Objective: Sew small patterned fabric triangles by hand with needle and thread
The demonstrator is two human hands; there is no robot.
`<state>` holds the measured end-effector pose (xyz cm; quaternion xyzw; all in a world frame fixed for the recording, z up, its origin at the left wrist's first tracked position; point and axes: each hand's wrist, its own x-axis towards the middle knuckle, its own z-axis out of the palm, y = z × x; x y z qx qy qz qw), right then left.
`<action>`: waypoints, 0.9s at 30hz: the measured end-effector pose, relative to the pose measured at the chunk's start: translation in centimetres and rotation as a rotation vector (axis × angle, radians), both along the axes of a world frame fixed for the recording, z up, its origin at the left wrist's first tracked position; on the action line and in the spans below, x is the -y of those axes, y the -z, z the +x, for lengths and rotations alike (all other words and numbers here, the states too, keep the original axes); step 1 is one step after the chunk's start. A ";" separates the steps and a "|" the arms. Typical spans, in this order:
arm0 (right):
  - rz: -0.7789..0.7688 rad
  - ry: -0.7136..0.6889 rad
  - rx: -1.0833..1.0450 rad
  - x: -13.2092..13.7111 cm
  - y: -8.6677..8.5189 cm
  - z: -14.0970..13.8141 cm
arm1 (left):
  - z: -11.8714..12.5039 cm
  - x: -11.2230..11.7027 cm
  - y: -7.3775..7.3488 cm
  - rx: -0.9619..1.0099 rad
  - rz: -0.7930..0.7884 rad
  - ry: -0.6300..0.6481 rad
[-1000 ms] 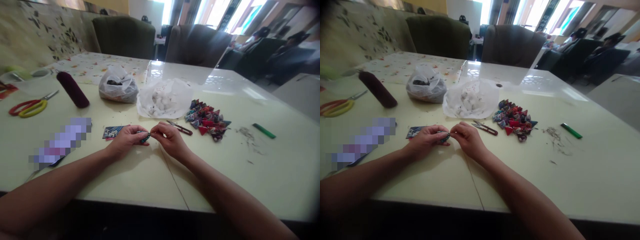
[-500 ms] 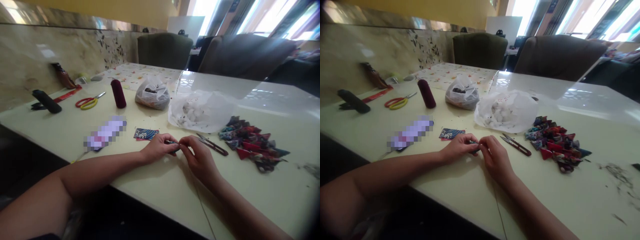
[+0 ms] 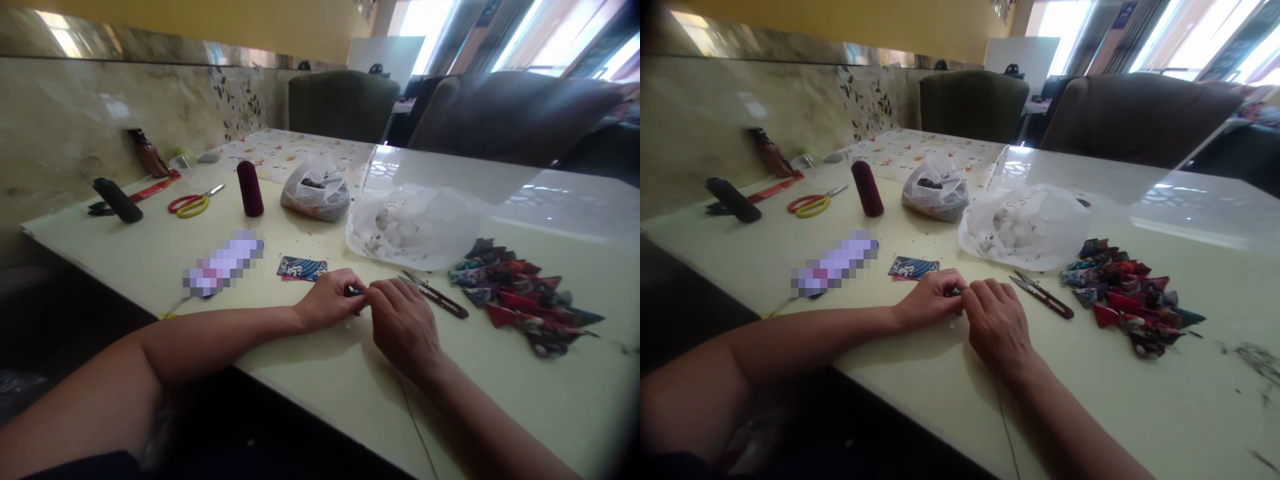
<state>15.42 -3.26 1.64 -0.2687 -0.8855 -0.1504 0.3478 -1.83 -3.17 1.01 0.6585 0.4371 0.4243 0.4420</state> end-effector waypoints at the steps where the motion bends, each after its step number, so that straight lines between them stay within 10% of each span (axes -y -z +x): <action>1: 0.014 -0.029 -0.006 0.2 -0.2 -0.2 | 0.0 0.0 0.0 -0.028 0.039 -0.002; 5: -0.061 -0.142 -0.088 1.2 -0.8 -0.8 | 0.0 -0.1 0.2 -0.087 0.080 -0.001; 11: -0.905 -0.243 -0.725 0.8 -1.8 0.5 | -0.2 -0.4 -0.4 0.049 -0.125 -0.001; 15: -1.202 -0.357 -1.050 -1.3 -2.4 2.4 | -0.7 -0.9 -0.8 0.084 -0.190 -0.102; 27: -0.663 -0.024 -1.292 -6.7 -3.5 10.4 | -1.4 -2.1 0.0 0.255 -0.255 -0.188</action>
